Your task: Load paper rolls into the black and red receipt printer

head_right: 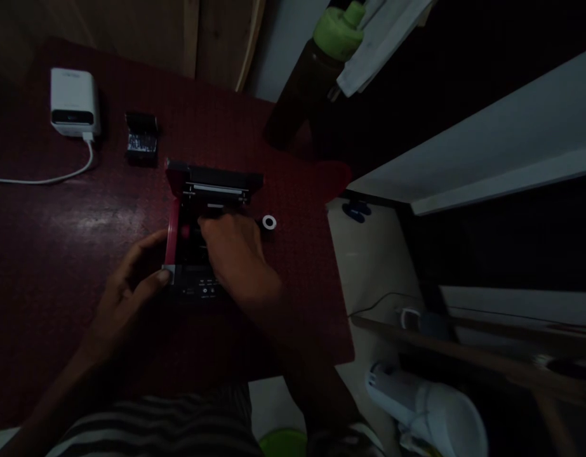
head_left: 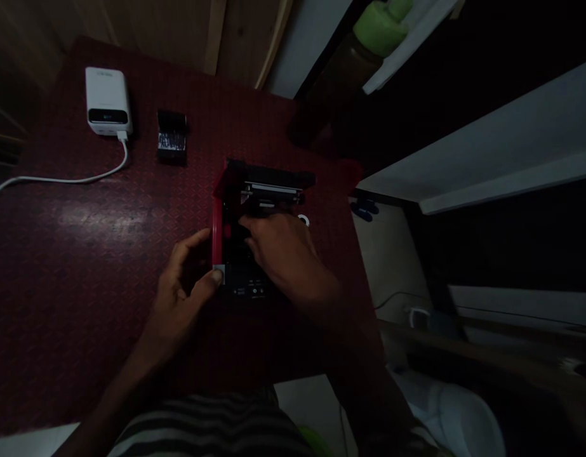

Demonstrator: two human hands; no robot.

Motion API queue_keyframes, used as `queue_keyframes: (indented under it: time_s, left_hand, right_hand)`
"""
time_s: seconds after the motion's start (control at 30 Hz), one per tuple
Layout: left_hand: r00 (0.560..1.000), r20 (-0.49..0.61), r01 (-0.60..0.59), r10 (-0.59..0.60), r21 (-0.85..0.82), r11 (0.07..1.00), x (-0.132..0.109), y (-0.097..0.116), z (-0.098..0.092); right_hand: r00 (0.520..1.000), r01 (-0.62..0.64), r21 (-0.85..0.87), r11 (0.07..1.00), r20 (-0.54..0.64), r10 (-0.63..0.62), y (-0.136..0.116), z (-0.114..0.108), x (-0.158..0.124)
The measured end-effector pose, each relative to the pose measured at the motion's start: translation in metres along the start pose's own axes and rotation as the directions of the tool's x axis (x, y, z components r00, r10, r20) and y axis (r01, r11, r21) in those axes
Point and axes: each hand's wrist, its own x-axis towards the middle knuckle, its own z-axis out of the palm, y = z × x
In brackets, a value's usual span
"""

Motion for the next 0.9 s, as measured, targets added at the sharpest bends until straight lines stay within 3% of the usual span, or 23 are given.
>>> queue_keyframes:
  time_s: [0.13, 0.23, 0.3, 0.57, 0.73, 0.83, 0.9]
  left_hand:
    - [1.0, 0.001, 0.024, -0.024, -0.039, 0.999, -0.001, 0.003, 0.001]
    - [0.999, 0.004, 0.04, -0.04, -0.061, 0.997, -0.001, 0.006, 0.002]
    - [0.999, -0.005, 0.038, -0.038, -0.05, 0.998, 0.0, 0.008, 0.003]
    - [0.999, -0.002, 0.053, -0.053, -0.056, 0.997, 0.001, 0.006, 0.001]
    - [0.996, -0.052, 0.072, -0.075, -0.047, 0.996, 0.002, 0.013, -0.001]
    - [0.994, -0.111, -0.001, 0.006, 0.041, 0.999, 0.02, 0.024, -0.001]
    - [0.982, -0.134, -0.12, 0.136, 0.124, 0.985, 0.041, 0.033, 0.0]
  right_hand:
    - [0.985, 0.133, 0.165, 0.977, -0.13, -0.112, 0.02, 0.01, -0.01]
    - [0.898, 0.404, 0.343, 0.848, -0.326, -0.296, 0.04, 0.018, -0.028]
    - [0.842, 0.519, 0.394, 0.759, -0.392, -0.372, 0.05, 0.021, -0.036]
    - [0.84, 0.536, 0.351, 0.768, -0.317, -0.441, 0.054, 0.027, -0.021]
    - [0.807, 0.567, 0.408, 0.716, -0.451, -0.382, 0.058, 0.031, -0.03]
    - [0.778, 0.585, 0.433, 0.686, -0.538, -0.325, 0.058, 0.036, -0.039]
    - [0.772, 0.578, 0.437, 0.689, -0.568, -0.286, 0.057, 0.04, -0.043]
